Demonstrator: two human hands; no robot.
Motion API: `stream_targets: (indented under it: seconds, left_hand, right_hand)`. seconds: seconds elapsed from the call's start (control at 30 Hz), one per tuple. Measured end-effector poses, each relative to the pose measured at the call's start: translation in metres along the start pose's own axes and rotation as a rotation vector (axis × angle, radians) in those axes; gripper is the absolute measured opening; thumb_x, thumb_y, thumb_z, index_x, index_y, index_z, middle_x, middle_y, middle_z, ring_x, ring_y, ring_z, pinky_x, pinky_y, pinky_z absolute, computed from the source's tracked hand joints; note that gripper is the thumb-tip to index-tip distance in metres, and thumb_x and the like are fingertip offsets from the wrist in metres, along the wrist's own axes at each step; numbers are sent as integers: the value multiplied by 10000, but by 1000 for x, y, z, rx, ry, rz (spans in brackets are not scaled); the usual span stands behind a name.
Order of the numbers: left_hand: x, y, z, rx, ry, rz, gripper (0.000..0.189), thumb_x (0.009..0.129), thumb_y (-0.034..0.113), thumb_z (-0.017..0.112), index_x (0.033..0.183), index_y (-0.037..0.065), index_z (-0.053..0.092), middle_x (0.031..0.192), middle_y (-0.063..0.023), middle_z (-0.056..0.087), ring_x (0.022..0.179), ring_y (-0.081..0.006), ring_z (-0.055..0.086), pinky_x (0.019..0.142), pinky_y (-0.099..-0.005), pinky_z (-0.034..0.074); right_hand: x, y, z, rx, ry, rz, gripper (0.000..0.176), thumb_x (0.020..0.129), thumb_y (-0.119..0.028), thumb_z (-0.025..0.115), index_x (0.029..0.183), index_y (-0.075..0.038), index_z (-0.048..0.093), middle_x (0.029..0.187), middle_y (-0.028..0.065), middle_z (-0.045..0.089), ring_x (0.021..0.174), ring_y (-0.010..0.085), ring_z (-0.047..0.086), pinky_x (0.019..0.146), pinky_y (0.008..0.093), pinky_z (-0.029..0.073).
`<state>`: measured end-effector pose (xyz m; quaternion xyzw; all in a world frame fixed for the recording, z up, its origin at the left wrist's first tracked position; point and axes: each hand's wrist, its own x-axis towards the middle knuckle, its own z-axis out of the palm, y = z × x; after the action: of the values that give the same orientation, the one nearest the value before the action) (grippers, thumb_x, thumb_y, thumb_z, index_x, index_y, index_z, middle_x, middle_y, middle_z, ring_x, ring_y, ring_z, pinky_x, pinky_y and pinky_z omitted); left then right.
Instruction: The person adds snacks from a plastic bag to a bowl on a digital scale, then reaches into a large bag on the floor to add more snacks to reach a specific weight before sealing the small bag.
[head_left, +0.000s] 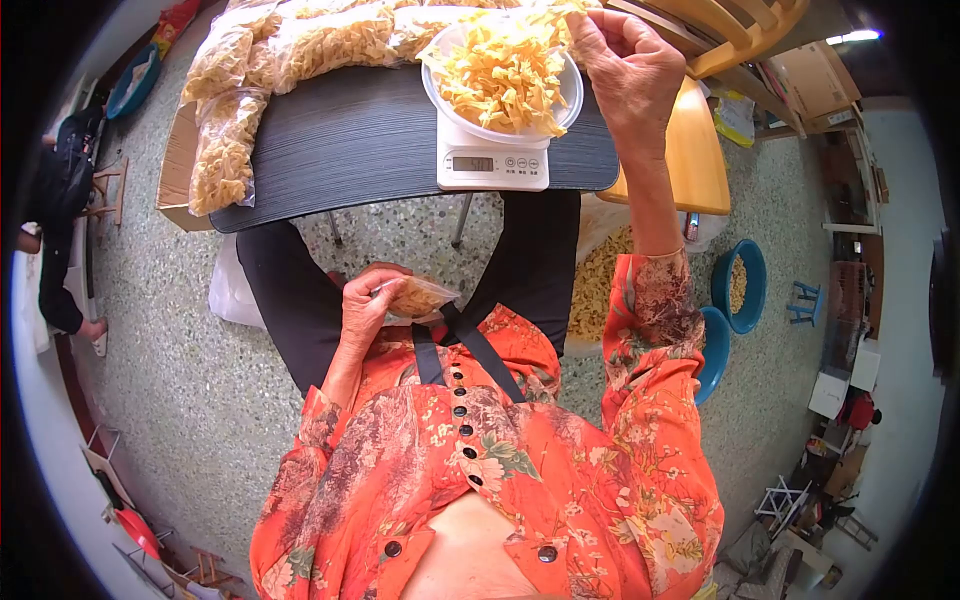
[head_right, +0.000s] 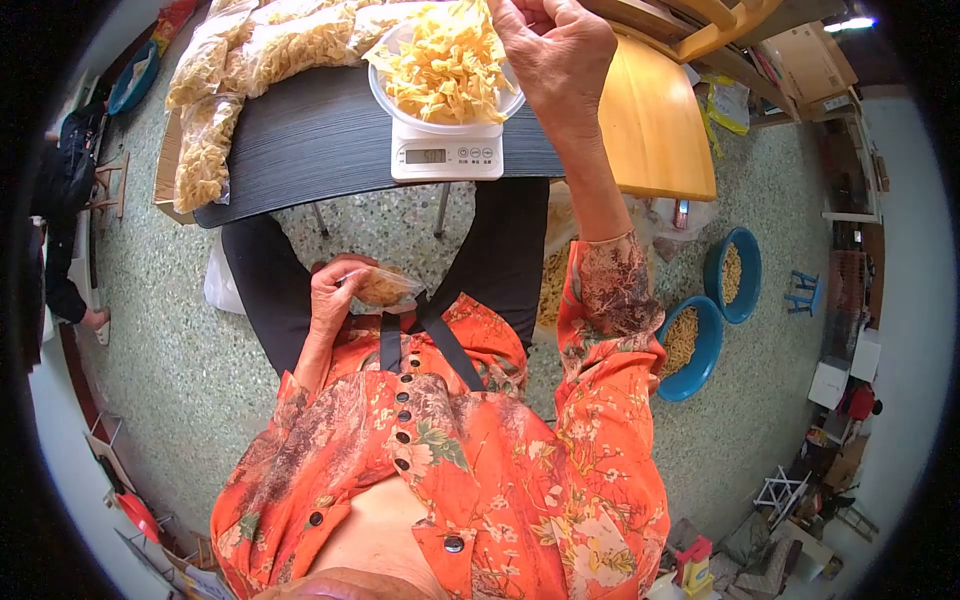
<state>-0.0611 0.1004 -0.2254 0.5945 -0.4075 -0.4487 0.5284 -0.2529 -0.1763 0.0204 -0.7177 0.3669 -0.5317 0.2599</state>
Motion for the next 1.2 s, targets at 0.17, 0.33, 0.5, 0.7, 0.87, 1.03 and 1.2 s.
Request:
stream_targets:
  seconds: [0.17, 0.33, 0.5, 0.7, 0.87, 1.03, 1.2]
  left_hand:
    - [1, -2, -2, 12, -8, -39, 91, 894, 33, 683, 949, -20, 733, 942, -55, 714, 849, -109, 653, 761, -249, 523]
    - [2, -8, -3, -9, -7, 14, 98, 903, 41, 682, 960, -23, 729, 932, -46, 717, 840, -102, 651, 756, -246, 525]
    - [4, -10, -3, 19, -1, 15, 87, 885, 23, 682, 941, -26, 726, 944, -73, 719, 871, -131, 659, 783, -260, 520]
    - [6, -14, -5, 44, -23, 38, 91, 877, 26, 686, 940, -23, 729, 953, -83, 721, 891, -144, 662, 801, -265, 516]
    - [8, -16, -7, 51, -31, 67, 97, 877, 33, 690, 948, -21, 730, 957, -83, 719, 904, -144, 661, 815, -266, 513]
    - [10, -18, -7, 63, -61, 80, 117, 899, 64, 687, 966, -18, 735, 969, -67, 722, 886, -122, 656, 789, -258, 514]
    - [10, -20, -7, 48, -74, 56, 101, 882, 39, 686, 950, -21, 732, 967, -86, 721, 910, -150, 660, 826, -277, 510]
  right_hand:
    - [-1, -16, 0, 32, 36, 36, 181, 924, -121, 716, 933, 60, 705, 743, -11, 670, 661, 24, 565, 588, 196, 460]
    - [1, -20, -2, 43, 74, 7, 184, 924, -114, 718, 951, 67, 700, 751, -13, 668, 663, 25, 570, 593, 193, 466]
    - [-5, -22, -9, 61, 104, -28, 176, 925, -112, 719, 952, 61, 702, 754, -16, 668, 663, 25, 571, 597, 188, 466]
    - [-16, -26, -23, -10, 150, -42, 168, 926, -115, 716, 938, 51, 693, 733, -12, 660, 630, 27, 565, 574, 185, 462]
    - [-39, -22, -43, -32, 289, -47, 217, 878, -131, 783, 1012, 35, 741, 869, 51, 735, 741, 72, 666, 682, 197, 546]
    - [-54, -23, -58, -17, 303, -47, 228, 877, -117, 781, 1024, 49, 731, 871, 73, 735, 757, 89, 681, 690, 205, 560]
    - [-58, -26, -60, -57, 275, -35, 218, 885, -115, 773, 1030, 42, 733, 875, 66, 734, 758, 83, 678, 690, 203, 560]
